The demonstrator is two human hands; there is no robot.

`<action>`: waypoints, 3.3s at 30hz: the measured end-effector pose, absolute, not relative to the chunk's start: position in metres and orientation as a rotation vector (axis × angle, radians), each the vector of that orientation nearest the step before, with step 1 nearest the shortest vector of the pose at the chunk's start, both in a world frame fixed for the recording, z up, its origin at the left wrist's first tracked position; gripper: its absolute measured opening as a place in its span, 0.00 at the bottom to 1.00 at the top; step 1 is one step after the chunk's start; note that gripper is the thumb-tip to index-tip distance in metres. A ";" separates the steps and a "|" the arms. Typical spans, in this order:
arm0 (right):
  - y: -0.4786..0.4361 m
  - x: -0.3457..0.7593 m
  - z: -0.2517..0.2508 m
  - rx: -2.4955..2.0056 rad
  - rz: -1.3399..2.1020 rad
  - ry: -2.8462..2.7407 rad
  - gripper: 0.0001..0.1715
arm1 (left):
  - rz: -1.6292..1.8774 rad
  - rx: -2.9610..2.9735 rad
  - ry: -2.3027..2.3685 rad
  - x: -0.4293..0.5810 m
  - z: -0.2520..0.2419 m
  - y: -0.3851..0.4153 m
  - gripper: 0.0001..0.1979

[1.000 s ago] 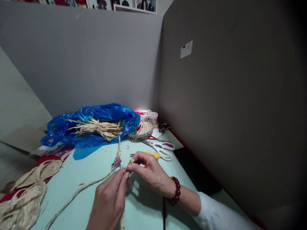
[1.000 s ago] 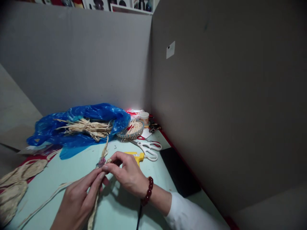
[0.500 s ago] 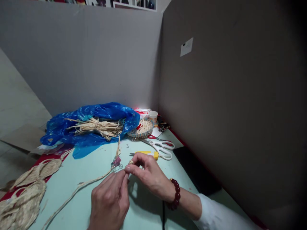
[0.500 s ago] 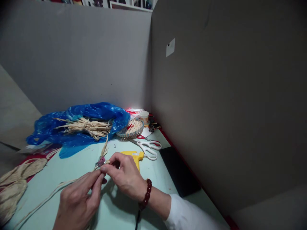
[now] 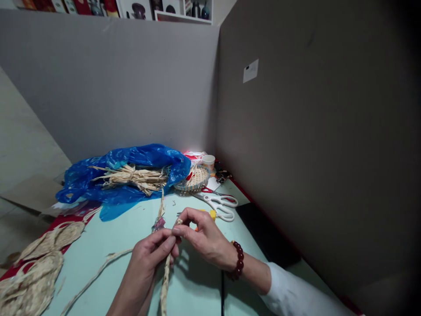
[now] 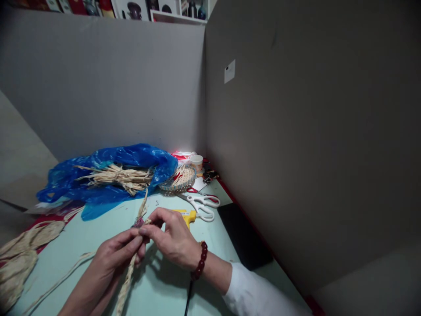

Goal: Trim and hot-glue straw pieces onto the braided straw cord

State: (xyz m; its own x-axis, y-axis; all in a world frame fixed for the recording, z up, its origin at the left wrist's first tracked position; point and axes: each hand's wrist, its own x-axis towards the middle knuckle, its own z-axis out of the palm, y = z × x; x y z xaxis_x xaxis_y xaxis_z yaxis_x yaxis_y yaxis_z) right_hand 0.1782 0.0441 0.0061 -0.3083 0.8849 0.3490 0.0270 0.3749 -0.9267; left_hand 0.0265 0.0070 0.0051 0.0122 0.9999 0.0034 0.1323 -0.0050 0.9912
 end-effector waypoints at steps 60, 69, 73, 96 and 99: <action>0.040 0.185 0.016 -0.601 0.423 -1.959 0.10 | 1.184 1.672 1.490 0.021 0.019 -0.008 0.11; 0.048 0.188 0.014 -0.826 0.511 -1.887 0.07 | 1.143 1.481 1.492 0.023 0.006 -0.001 0.16; 0.049 0.190 0.022 -0.894 0.566 -1.877 0.10 | 1.083 1.409 1.448 0.020 0.004 0.001 0.17; 0.043 0.215 0.004 -1.854 0.321 -2.321 0.11 | 1.387 0.957 1.436 0.011 0.024 0.004 0.18; 0.040 0.215 -0.002 -1.822 0.406 -2.270 0.06 | 1.422 0.956 1.426 0.011 0.027 0.005 0.18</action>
State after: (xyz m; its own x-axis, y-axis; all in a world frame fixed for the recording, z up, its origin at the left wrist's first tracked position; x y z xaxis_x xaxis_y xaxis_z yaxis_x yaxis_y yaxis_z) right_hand 0.2154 0.0404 -0.0017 -0.2188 0.9757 -0.0138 0.9201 0.2016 -0.3359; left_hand 0.0110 0.0046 0.0270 -0.3158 0.9466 -0.0652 -0.0626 0.0478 0.9969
